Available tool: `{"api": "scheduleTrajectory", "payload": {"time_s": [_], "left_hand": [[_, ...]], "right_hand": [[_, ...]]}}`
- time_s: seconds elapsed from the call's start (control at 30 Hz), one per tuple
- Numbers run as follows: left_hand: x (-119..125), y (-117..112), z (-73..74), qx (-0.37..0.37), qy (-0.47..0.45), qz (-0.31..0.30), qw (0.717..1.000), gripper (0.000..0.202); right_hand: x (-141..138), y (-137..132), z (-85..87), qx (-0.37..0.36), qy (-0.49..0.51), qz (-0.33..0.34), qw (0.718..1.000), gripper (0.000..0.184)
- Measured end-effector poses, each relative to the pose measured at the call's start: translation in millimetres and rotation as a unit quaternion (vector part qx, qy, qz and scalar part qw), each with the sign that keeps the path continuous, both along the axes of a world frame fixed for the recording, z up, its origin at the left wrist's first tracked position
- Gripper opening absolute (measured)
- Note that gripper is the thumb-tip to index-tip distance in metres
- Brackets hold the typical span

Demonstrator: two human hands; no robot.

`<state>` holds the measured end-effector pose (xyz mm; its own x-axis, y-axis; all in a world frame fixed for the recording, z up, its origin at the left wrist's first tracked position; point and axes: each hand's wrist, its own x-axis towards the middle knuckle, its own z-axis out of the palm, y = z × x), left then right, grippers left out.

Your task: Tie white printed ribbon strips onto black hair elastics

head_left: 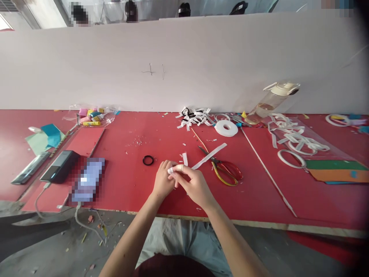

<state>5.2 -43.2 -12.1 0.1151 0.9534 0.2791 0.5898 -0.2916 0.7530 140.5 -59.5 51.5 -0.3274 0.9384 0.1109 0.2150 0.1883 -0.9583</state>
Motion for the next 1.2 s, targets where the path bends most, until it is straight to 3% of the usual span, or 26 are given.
{"api": "scheduleTrajectory", "payload": {"time_s": [0.1,0.27,0.4,0.53,0.8,1.03,1.1,1.2], "left_hand": [[0.8,-0.1,1.7,0.016,-0.012,-0.002,1.000,0.015],[0.9,-3.9,8.8,-0.024,-0.137,-0.022,0.990,0.013],[-2.2,-8.0,12.1,-0.078,-0.308,0.008,0.948,0.023],[-3.5,-8.9,13.7,-0.099,-0.367,-0.001,0.925,0.031],[0.8,-4.5,12.9,-0.124,-0.338,-0.059,0.931,0.044],[-4.8,1.2,3.9,-0.161,-0.474,-0.007,0.866,0.044],[-7.5,1.8,7.7,-0.150,-0.471,-0.009,0.869,0.043],[-11.5,5.7,21.6,-0.128,-0.418,-0.060,0.897,0.041]], "right_hand": [[-9.6,-4.3,2.8,-0.063,0.092,0.017,0.994,0.028],[-18.9,-5.5,2.0,-0.113,0.162,0.044,0.979,0.030],[-21.0,-5.9,3.6,-0.120,0.183,0.067,0.974,0.039],[-18.9,-1.0,7.0,-0.087,0.198,0.048,0.975,0.056],[-14.1,12.6,30.1,0.014,0.105,0.064,0.992,0.059],[-19.8,15.5,56.0,0.107,0.017,0.120,0.987,0.045],[-20.8,14.2,59.9,0.139,-0.031,0.130,0.981,0.039],[-20.9,12.9,62.6,0.180,-0.095,0.148,0.968,0.040]]}}
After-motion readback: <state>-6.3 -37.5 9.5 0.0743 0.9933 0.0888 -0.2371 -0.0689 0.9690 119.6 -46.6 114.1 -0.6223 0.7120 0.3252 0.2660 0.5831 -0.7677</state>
